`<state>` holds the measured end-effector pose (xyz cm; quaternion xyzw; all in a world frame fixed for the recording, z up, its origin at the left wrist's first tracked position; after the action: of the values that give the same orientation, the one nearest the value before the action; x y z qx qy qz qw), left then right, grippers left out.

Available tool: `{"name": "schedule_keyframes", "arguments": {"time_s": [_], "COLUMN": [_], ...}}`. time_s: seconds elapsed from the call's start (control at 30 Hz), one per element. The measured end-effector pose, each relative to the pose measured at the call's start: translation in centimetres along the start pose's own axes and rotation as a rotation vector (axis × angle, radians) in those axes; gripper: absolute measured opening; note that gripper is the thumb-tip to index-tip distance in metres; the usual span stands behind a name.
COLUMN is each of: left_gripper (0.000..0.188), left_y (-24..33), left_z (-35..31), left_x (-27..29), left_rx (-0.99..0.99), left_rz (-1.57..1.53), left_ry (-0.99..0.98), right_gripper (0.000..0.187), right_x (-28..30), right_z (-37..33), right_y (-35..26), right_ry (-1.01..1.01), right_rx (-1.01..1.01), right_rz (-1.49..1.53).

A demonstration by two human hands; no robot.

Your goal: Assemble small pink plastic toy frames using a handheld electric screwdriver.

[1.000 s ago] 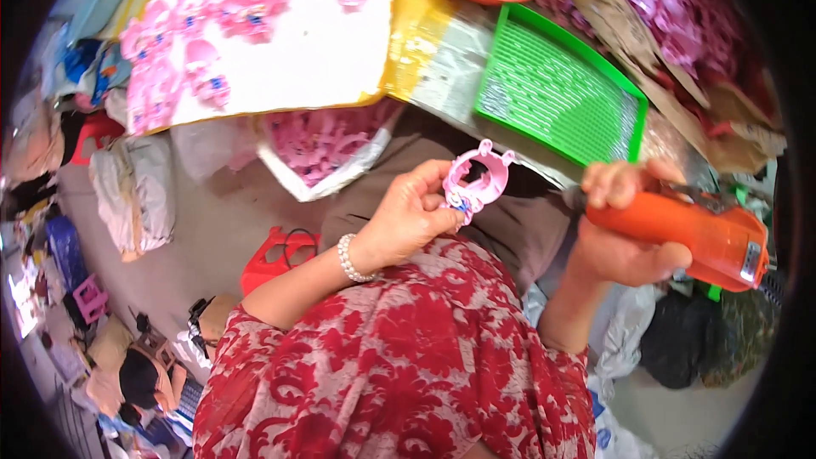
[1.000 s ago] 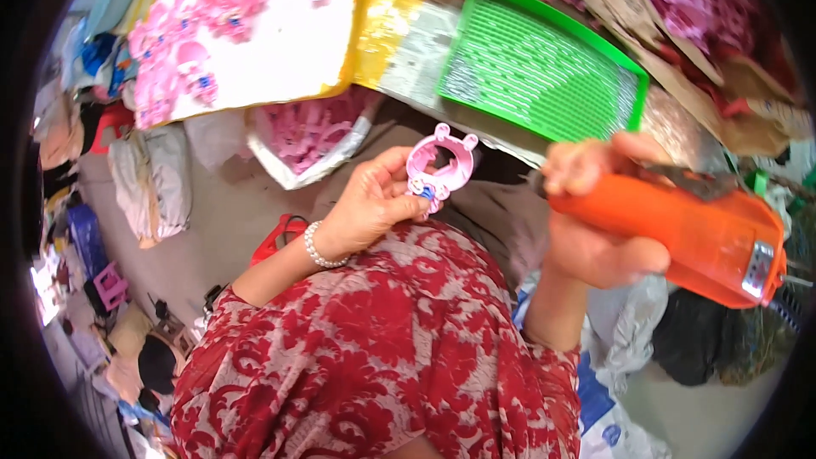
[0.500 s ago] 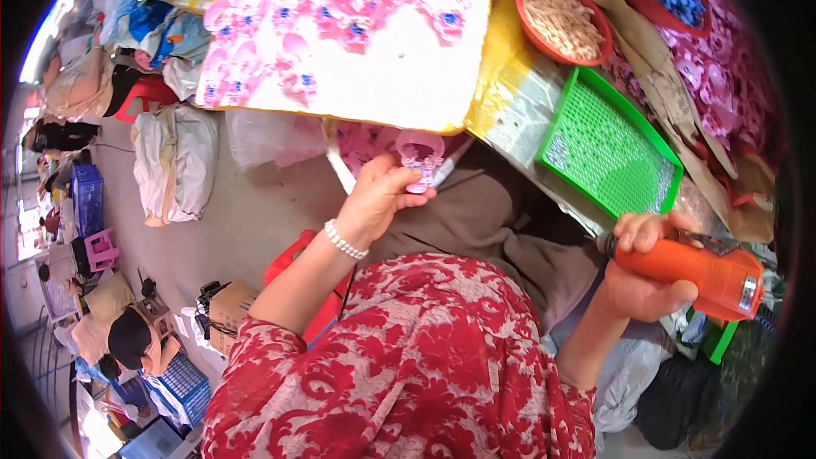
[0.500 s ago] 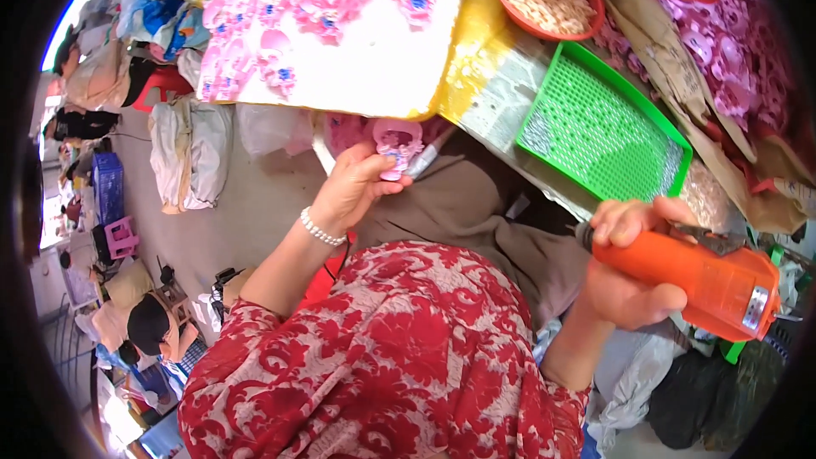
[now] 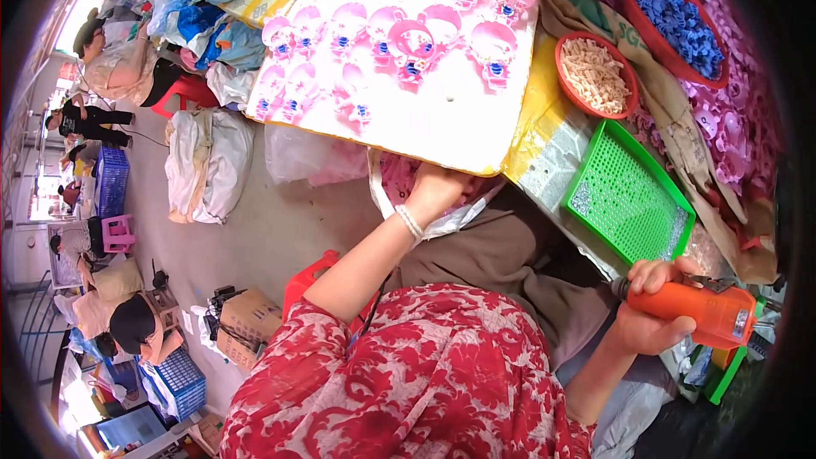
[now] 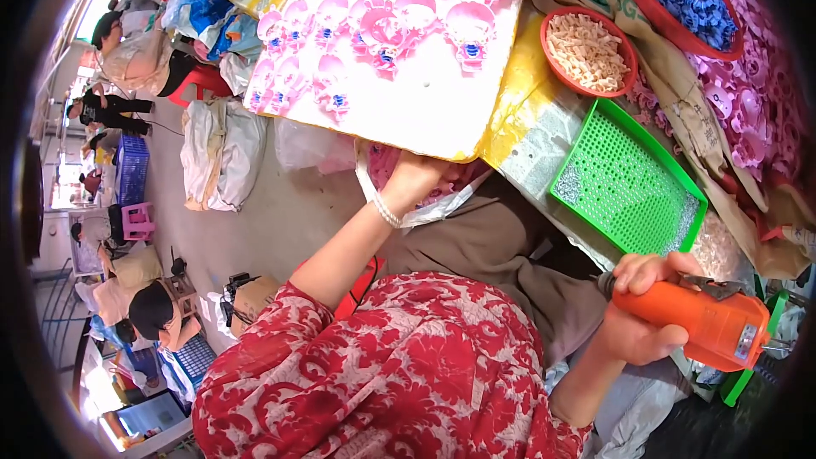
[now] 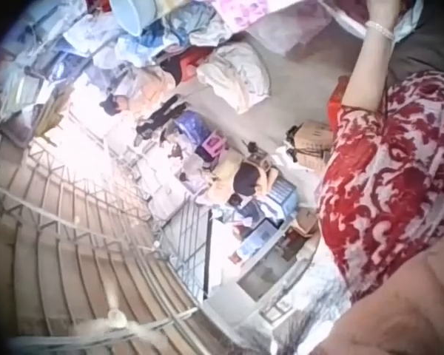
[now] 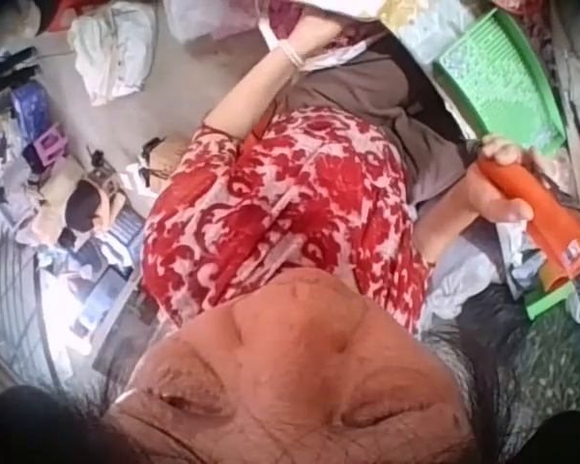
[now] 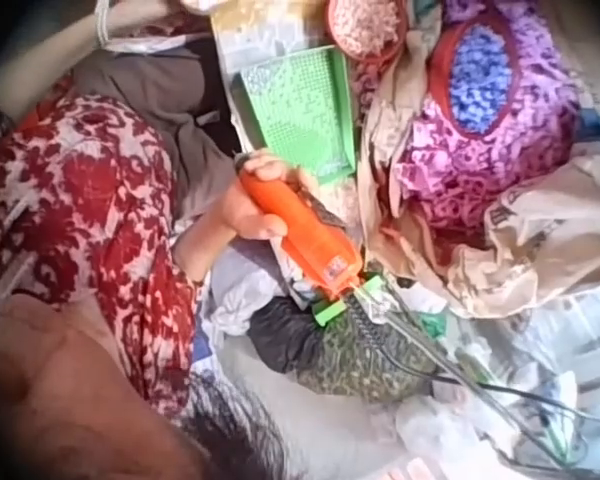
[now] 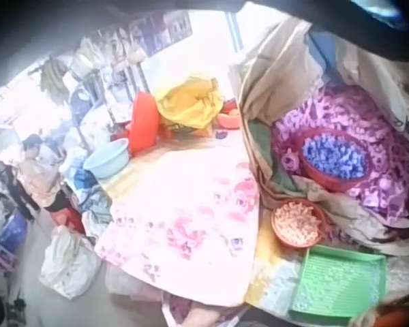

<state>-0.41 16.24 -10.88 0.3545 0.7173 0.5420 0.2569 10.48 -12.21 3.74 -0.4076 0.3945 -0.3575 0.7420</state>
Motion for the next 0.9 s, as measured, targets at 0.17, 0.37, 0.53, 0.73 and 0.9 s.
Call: {"name": "schedule_keyframes", "arguments": {"time_s": [0.17, 0.37, 0.53, 0.73, 0.9], "left_gripper": [0.027, 0.024, 0.040, 0.048, 0.034], "left_y": [5.2, 10.9, 13.8, 13.3, 12.8], "left_z": [-4.2, -7.3, -4.3, -1.4, -0.5], "left_x": [0.4, 5.4, 11.3, 11.5, 10.0], "left_rx": [-0.324, -0.557, -0.650, -0.358, -0.468], "left_rz": [0.797, 0.676, 1.092, 1.241, 1.183], "left_ry": [0.006, 0.492, 0.956, 0.759, 0.699], "right_gripper": [0.074, 0.071, 0.067, 0.062, 0.070], "right_x": [0.4, 0.3, -0.4, 0.0, 1.2], "right_z": [0.1, 0.2, 0.3, 0.0, -0.2], "right_y": [0.2, 0.3, 0.2, 0.2, 0.2], "right_ry": [-0.003, 0.003, -0.011, -0.072, 0.019], "right_rx": [0.011, 0.005, 0.019, 0.012, -0.017], "right_rz": [-0.001, -0.006, 0.018, 0.005, -0.045]}}
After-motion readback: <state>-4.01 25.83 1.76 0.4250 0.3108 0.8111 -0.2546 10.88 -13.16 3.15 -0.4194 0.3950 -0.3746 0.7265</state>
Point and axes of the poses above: each hand's wrist, its own z-axis towards the middle knuckle, its own x-axis out of the back of the hand, y = z × x, the point moved 4 cm from there along z, towards the middle knuckle, and after that the axes turned 3 degrees about -z, right-handed, at the moved point
